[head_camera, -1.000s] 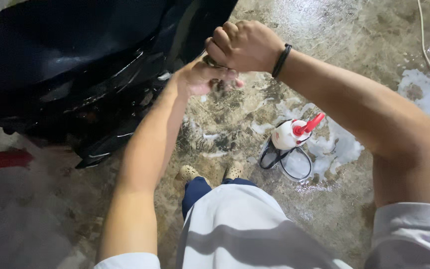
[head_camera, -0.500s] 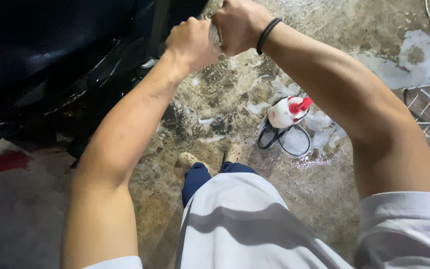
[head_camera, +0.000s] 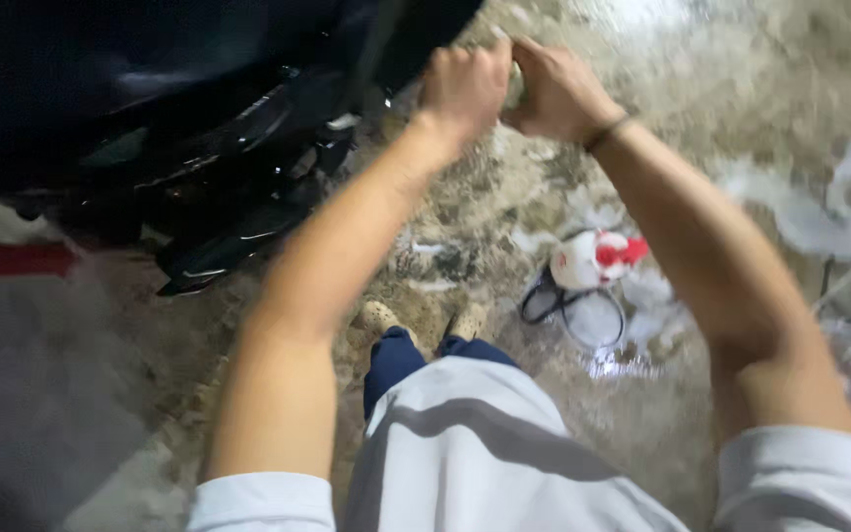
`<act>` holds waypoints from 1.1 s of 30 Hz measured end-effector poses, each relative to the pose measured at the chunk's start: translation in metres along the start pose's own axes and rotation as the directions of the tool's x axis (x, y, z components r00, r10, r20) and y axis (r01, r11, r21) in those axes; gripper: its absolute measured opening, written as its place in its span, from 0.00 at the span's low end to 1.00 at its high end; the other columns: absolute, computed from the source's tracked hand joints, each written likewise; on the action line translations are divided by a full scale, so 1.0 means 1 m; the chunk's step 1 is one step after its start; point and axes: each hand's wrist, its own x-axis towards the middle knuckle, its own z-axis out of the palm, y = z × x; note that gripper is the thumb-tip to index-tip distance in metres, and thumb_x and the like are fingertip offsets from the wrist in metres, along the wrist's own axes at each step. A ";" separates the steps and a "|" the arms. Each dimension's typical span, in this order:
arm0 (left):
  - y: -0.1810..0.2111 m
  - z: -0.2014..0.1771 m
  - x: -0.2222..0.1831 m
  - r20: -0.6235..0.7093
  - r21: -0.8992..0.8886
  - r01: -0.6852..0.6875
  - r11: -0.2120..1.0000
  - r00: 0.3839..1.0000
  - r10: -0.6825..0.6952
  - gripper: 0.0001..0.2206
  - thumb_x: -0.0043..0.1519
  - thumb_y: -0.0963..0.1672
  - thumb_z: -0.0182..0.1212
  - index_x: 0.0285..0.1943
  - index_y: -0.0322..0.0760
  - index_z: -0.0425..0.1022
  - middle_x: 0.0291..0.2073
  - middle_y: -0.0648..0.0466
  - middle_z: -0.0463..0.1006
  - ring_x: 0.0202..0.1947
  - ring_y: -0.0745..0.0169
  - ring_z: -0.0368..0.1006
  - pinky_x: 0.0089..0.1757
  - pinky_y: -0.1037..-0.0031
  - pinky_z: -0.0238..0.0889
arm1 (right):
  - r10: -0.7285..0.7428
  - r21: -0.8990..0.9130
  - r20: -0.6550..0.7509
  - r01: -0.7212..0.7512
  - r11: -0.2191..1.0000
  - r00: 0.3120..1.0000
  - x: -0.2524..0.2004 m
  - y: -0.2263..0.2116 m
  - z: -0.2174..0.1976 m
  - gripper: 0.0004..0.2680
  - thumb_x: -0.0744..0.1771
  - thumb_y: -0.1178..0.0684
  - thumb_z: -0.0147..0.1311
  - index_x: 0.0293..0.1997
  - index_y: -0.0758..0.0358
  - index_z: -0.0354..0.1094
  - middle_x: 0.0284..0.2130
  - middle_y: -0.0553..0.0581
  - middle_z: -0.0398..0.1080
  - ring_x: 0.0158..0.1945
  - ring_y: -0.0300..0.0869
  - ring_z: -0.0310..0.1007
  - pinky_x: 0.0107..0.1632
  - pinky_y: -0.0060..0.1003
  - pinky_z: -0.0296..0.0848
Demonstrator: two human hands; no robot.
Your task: The person uses a pressure washer to spray water and foam onto a black scooter, focusing on the rear and side panels. After rinsing, the person uses a cloth to wipe down the scooter's seat and body, removing excess water and cleaning the surfaces.
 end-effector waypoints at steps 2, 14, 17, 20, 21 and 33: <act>0.005 0.022 -0.002 0.216 -0.213 0.290 0.933 0.945 -0.245 0.30 0.58 0.38 0.60 0.72 0.33 0.57 0.38 0.43 0.81 0.35 0.46 0.81 0.35 0.59 0.74 | 0.120 0.164 0.085 -0.133 0.977 0.989 -0.007 0.008 0.007 0.28 0.61 0.53 0.65 0.66 0.69 0.54 0.51 0.72 0.69 0.56 0.59 0.71 0.57 0.49 0.75; -0.020 0.081 -0.131 0.355 -0.930 0.273 -0.245 0.835 -0.420 0.36 0.52 0.46 0.76 0.67 0.36 0.59 0.61 0.37 0.70 0.63 0.44 0.69 0.58 0.57 0.66 | 0.456 0.995 0.096 -0.102 -0.011 0.885 -0.009 -0.042 0.145 0.25 0.70 0.62 0.57 0.77 0.64 0.51 0.66 0.67 0.63 0.65 0.52 0.67 0.65 0.46 0.72; -0.052 0.091 -0.169 0.381 -0.919 0.288 -0.268 0.822 -0.424 0.28 0.57 0.45 0.72 0.64 0.34 0.66 0.60 0.41 0.76 0.61 0.49 0.74 0.58 0.60 0.69 | 0.280 0.978 -0.087 0.028 0.208 0.956 0.001 -0.055 0.167 0.23 0.69 0.67 0.52 0.75 0.64 0.52 0.68 0.60 0.62 0.70 0.46 0.64 0.71 0.41 0.67; -0.085 0.100 -0.213 -0.032 -0.908 0.220 0.356 0.812 -0.583 0.31 0.51 0.45 0.74 0.62 0.31 0.65 0.57 0.40 0.72 0.56 0.48 0.72 0.53 0.61 0.69 | 0.293 0.978 0.210 -0.202 -0.057 0.933 0.006 -0.064 0.187 0.29 0.63 0.70 0.48 0.73 0.52 0.51 0.60 0.53 0.65 0.51 0.39 0.65 0.54 0.37 0.72; -0.095 0.100 -0.228 -0.233 -0.800 0.171 0.575 0.794 -0.561 0.33 0.48 0.45 0.75 0.62 0.31 0.64 0.56 0.39 0.70 0.54 0.47 0.70 0.51 0.60 0.68 | 0.298 0.968 0.235 -0.251 0.019 0.925 0.007 -0.069 0.197 0.25 0.64 0.69 0.49 0.70 0.57 0.54 0.59 0.53 0.67 0.53 0.39 0.67 0.56 0.36 0.73; -0.217 0.060 -0.320 0.135 -0.835 0.463 0.298 0.698 -0.704 0.22 0.61 0.54 0.69 0.43 0.36 0.65 0.31 0.53 0.71 0.31 0.57 0.70 0.35 0.65 0.67 | 0.293 0.753 0.107 -0.270 0.600 0.950 0.067 -0.174 0.259 0.08 0.69 0.61 0.55 0.53 0.68 0.67 0.48 0.56 0.75 0.52 0.41 0.76 0.53 0.34 0.75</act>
